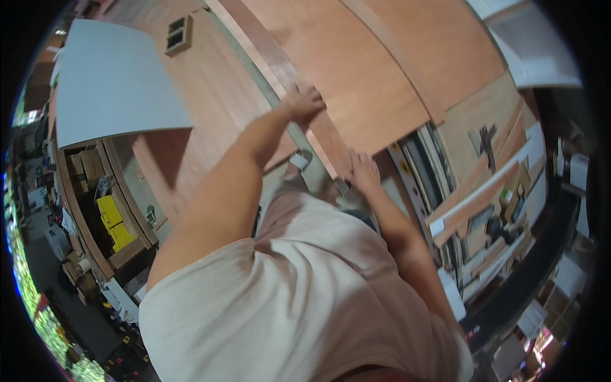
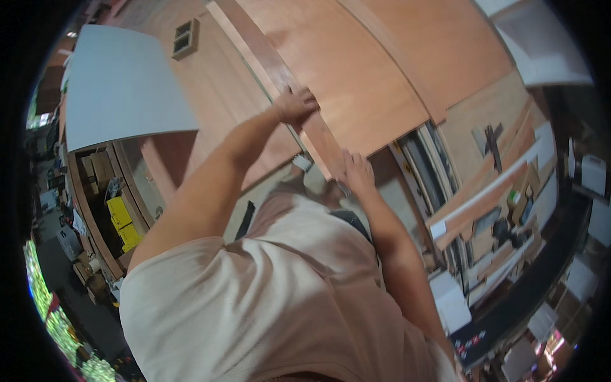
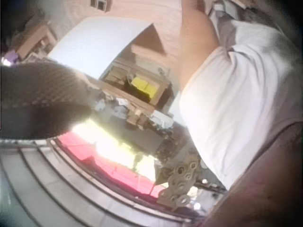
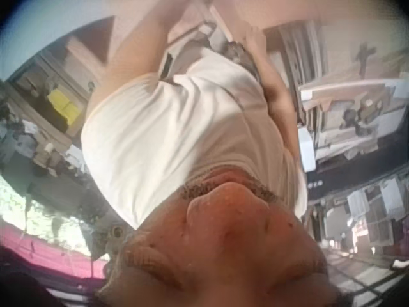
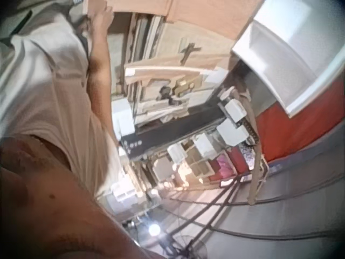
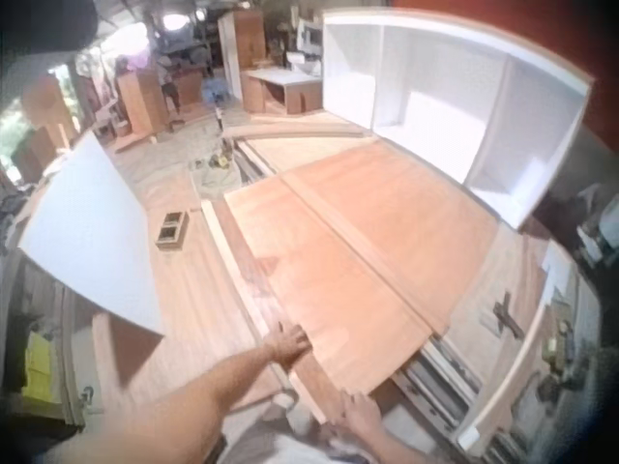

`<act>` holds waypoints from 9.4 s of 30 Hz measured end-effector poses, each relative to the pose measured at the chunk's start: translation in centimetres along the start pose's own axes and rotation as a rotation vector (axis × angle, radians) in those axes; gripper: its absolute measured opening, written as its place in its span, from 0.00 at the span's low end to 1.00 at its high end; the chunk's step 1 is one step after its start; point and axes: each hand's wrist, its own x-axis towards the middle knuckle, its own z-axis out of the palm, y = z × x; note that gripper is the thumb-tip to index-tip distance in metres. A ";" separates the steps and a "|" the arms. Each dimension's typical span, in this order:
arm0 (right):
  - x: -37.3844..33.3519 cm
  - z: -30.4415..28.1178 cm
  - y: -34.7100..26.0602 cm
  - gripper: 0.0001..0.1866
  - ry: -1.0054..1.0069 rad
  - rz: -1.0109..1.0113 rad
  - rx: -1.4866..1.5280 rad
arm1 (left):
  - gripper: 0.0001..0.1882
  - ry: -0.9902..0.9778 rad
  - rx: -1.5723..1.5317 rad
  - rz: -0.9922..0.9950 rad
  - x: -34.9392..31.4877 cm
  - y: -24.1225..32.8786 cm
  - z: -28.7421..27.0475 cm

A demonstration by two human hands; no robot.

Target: The person assembles wooden furniture components in a workshop. They handle wooden planks and trim pieces, aligning them on a workbench and using a metal ruler to mark measurements.

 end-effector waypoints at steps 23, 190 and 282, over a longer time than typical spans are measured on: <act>2.2 -2.3 -3.2 0.31 -0.114 0.128 0.013 | 0.38 0.026 0.043 -0.050 -0.5 -1.4 1.6; 0.6 -1.0 -6.5 0.61 -0.079 0.478 0.084 | 0.43 0.075 -0.026 0.002 -0.5 -3.6 2.9; -7.3 -15.3 33.6 0.31 0.748 0.882 0.594 | 0.31 -0.158 -1.061 -1.072 -12.9 35.9 7.9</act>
